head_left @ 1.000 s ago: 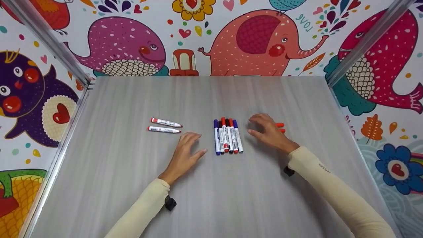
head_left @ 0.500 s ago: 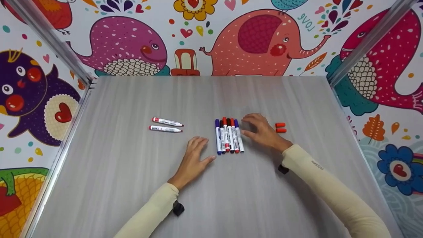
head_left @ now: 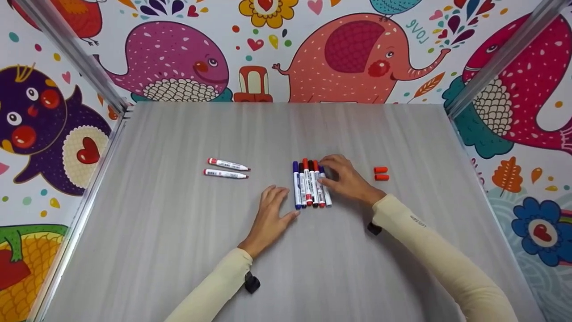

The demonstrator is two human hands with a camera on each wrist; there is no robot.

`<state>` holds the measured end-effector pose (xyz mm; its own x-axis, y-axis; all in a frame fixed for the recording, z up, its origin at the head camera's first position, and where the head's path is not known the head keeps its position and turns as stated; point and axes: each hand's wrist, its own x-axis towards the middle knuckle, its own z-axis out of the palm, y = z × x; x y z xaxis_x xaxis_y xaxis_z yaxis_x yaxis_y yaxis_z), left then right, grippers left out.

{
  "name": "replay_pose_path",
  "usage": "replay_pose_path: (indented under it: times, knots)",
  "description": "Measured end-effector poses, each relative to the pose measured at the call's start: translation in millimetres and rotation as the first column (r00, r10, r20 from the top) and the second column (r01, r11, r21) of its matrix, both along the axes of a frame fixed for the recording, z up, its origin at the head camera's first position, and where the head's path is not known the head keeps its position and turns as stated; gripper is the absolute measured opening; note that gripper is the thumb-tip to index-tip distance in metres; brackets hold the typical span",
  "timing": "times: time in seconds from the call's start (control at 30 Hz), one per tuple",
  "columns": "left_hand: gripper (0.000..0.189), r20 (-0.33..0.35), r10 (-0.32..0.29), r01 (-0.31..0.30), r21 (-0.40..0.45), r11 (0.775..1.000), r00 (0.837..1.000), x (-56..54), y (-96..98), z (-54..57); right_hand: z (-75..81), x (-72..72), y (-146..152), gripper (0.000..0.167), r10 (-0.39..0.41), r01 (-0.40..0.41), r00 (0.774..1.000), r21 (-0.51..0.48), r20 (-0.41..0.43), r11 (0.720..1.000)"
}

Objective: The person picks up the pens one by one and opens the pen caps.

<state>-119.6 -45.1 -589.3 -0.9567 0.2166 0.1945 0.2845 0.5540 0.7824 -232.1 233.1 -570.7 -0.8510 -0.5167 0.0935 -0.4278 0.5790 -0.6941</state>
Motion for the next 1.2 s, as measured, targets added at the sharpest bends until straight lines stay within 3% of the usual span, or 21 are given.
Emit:
replay_pose_path:
  times: [0.13, 0.3, 0.67, 1.2]
  knots:
    - [0.063, -0.027, 0.007, -0.007, -0.006, 1.000, 1.000, -2.0, 3.9, -2.5, -1.8, -2.2, -7.0, 0.053, 0.015, -0.015, 1.000, -0.014, -0.011, 1.000]
    - [0.065, -0.006, 0.010, -0.010, -0.002, 1.000, 1.000, -3.4, 8.6, -4.4, -4.2, -4.8, -14.1, 0.054, 0.018, -0.018, 1.000, 0.001, -0.009, 1.000]
    - [0.067, -0.031, 0.024, -0.025, -0.044, 0.999, 0.999, -6.6, 16.7, -8.9, -4.8, -14.8, -25.1, 0.059, 0.009, -0.009, 1.000, 0.010, 0.002, 1.000]
    - [0.065, -0.083, 0.028, -0.036, -0.092, 0.995, 0.996, -7.7, 20.6, -11.8, -6.2, -23.2, -37.0, 0.066, 0.068, -0.068, 0.998, 0.050, 0.004, 0.996]
